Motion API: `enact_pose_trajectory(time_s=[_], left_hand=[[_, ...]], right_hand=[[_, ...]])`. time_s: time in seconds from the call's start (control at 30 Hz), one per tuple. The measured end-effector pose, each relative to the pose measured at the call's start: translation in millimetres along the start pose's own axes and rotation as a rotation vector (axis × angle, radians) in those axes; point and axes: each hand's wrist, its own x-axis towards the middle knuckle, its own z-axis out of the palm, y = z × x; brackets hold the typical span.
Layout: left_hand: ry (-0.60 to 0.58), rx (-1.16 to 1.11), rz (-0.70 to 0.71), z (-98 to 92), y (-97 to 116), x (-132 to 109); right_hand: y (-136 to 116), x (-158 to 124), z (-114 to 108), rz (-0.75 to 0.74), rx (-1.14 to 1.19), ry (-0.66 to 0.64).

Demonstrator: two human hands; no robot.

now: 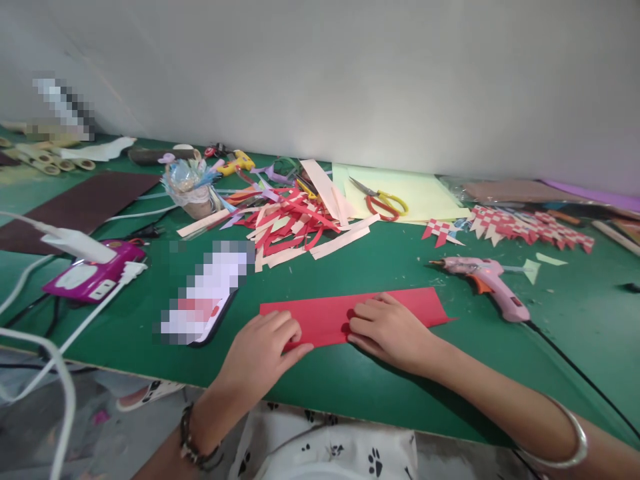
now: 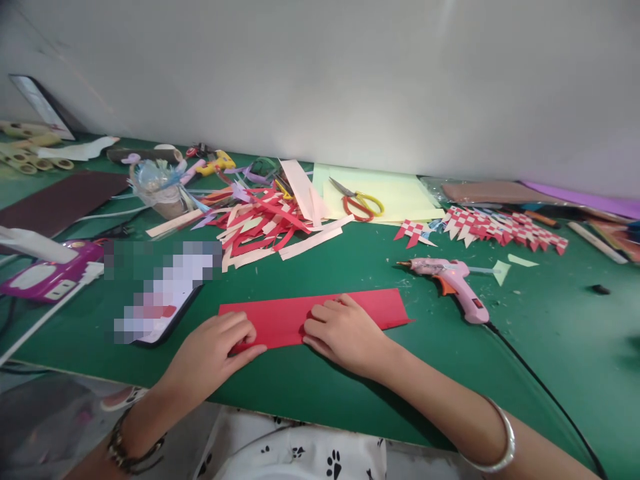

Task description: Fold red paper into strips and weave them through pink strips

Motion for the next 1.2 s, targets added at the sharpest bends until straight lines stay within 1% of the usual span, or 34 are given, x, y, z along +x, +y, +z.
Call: enact_pose_trajectory(time_s=[0.27, 0.43, 0.6, 0.77, 0.9, 1.0, 1.1, 1.2], left_hand=[[0.021, -0.003, -0.004, 2.0, -2.0, -2.3], [0.018, -0.022, -0.014, -3.0, -9.3, -9.7], [0.012, 0.0, -0.024, -6.2, -16.2, -14.8], [0.004, 0.02, -0.032, -6.2, -15.6, -14.6], [0.005, 0.05, -0.038, -6.5, -12.9, -15.0], [0.011, 0.063, -0.044, -6.0, -12.8, -15.5], [-0.022, 0.069, -0.082, -7.0, -15.7, -17.5], [-0.074, 0.062, -0.156, -10.3, -20.1, -22.5]], right_hand=[[-0.3, 0.6, 1.2, 0.003, -0.008, -0.011], [0.4, 0.9, 0.1, -0.014, -0.027, -0.006], [-11.3, 12.4, -1.5, 0.028, -0.039, -0.037], [-24.8, 28.3, 5.2, 0.037, -0.003, -0.018], [-25.1, 32.7, 7.4, 0.084, 0.061, -0.024], [-23.3, 32.3, 7.0, 0.088, 0.09, -0.032], [-22.9, 31.5, 7.2, 0.095, 0.097, -0.034], [-23.2, 31.3, 8.0, 0.101, 0.093, -0.032]])
